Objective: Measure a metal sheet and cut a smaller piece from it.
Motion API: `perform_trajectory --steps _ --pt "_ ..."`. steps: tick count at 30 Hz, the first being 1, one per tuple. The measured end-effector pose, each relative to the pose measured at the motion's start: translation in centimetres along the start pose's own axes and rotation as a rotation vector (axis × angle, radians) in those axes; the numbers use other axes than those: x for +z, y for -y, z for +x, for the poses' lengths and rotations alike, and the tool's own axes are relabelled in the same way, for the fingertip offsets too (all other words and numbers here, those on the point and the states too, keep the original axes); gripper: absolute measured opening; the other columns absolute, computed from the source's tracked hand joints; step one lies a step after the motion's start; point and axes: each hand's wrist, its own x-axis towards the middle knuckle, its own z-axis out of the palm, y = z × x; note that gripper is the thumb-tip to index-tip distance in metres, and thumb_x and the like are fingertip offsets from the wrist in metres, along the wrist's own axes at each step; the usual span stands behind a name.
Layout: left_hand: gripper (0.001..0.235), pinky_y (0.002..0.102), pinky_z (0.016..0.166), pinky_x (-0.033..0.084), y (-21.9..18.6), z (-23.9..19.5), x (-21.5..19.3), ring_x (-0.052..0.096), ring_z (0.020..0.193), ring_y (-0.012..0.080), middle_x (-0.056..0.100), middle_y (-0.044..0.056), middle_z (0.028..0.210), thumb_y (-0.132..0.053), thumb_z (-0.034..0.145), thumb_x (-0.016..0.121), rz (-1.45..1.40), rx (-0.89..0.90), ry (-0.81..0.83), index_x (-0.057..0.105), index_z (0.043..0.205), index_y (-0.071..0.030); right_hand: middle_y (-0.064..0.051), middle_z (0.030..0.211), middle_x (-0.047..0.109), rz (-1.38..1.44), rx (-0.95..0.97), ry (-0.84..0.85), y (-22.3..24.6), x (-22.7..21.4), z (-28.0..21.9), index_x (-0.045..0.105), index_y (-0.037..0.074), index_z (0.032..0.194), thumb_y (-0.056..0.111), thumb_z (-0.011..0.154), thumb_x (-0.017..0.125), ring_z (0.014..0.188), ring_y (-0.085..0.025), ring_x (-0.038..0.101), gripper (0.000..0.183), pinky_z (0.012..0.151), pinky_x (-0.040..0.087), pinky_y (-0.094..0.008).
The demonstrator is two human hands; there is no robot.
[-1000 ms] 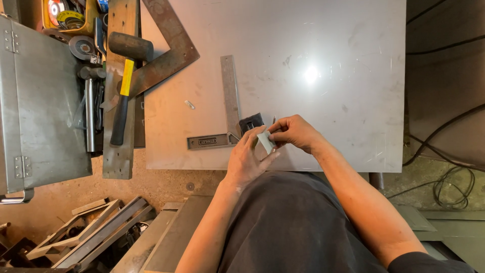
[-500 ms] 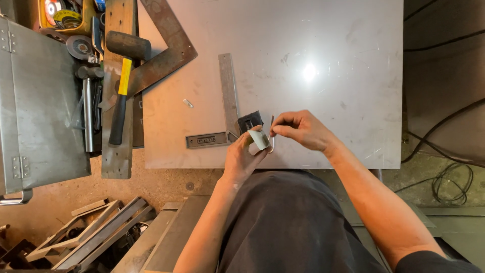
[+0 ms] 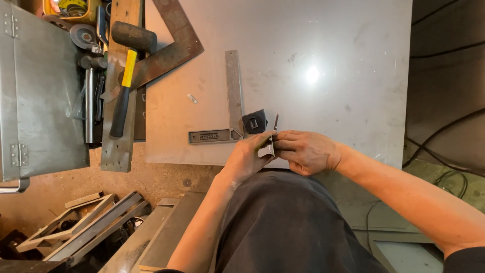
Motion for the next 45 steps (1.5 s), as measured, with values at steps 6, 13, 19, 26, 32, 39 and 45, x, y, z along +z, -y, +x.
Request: perform_trajectory --steps 6,13,19,26,32,39,45 --pt "0.063 0.035 0.087 0.059 0.0 0.0 -0.3 0.073 0.102 0.0298 0.073 0.015 0.117 -0.011 0.077 0.087 0.021 -0.02 0.068 0.062 0.135 -0.009 -0.012 0.12 0.067 0.005 -0.063 0.027 -0.5 0.4 0.2 0.072 0.003 0.112 0.003 0.072 0.062 0.124 -0.032 0.058 0.042 0.108 0.048 -0.04" --pt "0.064 0.036 0.087 0.059 -0.1 -0.3 -0.5 0.073 0.102 0.0306 0.073 0.015 0.116 -0.011 0.076 0.086 0.002 -0.07 0.069 0.062 0.135 -0.009 -0.013 0.129 0.063 -0.037 -0.055 0.091 -0.7 1.5 -0.2 0.07 0.003 0.117 0.008 0.074 0.067 0.132 -0.033 0.053 0.044 0.111 0.043 -0.042" --pt "0.064 0.035 0.089 0.059 -0.6 -0.1 -0.9 0.073 0.105 0.0293 0.074 0.014 0.118 -0.011 0.076 0.085 -0.012 -0.084 0.098 0.062 0.136 -0.01 -0.014 0.137 0.058 -0.106 -0.027 0.121 -1.3 2.7 -1.1 0.063 0.003 0.128 0.009 0.067 0.068 0.136 -0.033 0.048 0.061 0.12 0.034 -0.044" --pt "0.063 0.034 0.089 0.06 -0.5 0.2 -0.7 0.074 0.104 0.0276 0.074 0.013 0.116 -0.009 0.077 0.083 -0.033 -0.076 0.103 0.062 0.137 -0.009 -0.009 0.139 0.057 -0.135 -0.018 0.122 -1.8 3.1 -1.4 0.063 0.007 0.13 0.009 0.07 0.068 0.137 -0.031 0.047 0.059 0.122 0.032 -0.044" --pt "0.063 0.035 0.088 0.059 0.3 0.4 -0.3 0.073 0.104 0.0281 0.074 0.013 0.117 -0.011 0.078 0.085 -0.016 -0.043 0.064 0.06 0.136 -0.009 -0.009 0.138 0.057 -0.125 -0.008 0.141 -1.9 2.7 -1.0 0.063 0.006 0.128 0.008 0.071 0.069 0.137 -0.03 0.047 0.057 0.12 0.033 -0.044" --pt "0.059 0.034 0.086 0.06 -0.4 1.0 -1.1 0.074 0.102 0.0276 0.075 0.012 0.115 -0.012 0.08 0.082 -0.044 -0.123 0.113 0.062 0.136 -0.011 -0.009 0.137 0.058 -0.092 0.002 0.109 -2.1 2.3 -0.5 0.065 0.008 0.126 0.007 0.073 0.068 0.134 -0.03 0.049 0.053 0.118 0.035 -0.043" --pt "0.059 0.034 0.088 0.06 0.0 1.1 -0.9 0.074 0.104 0.0272 0.074 0.013 0.118 -0.012 0.081 0.082 -0.061 -0.116 0.096 0.061 0.137 -0.009 -0.01 0.136 0.06 -0.074 0.006 0.106 -2.3 2.0 -0.2 0.068 0.006 0.122 0.005 0.074 0.068 0.133 -0.029 0.05 0.048 0.117 0.038 -0.043"
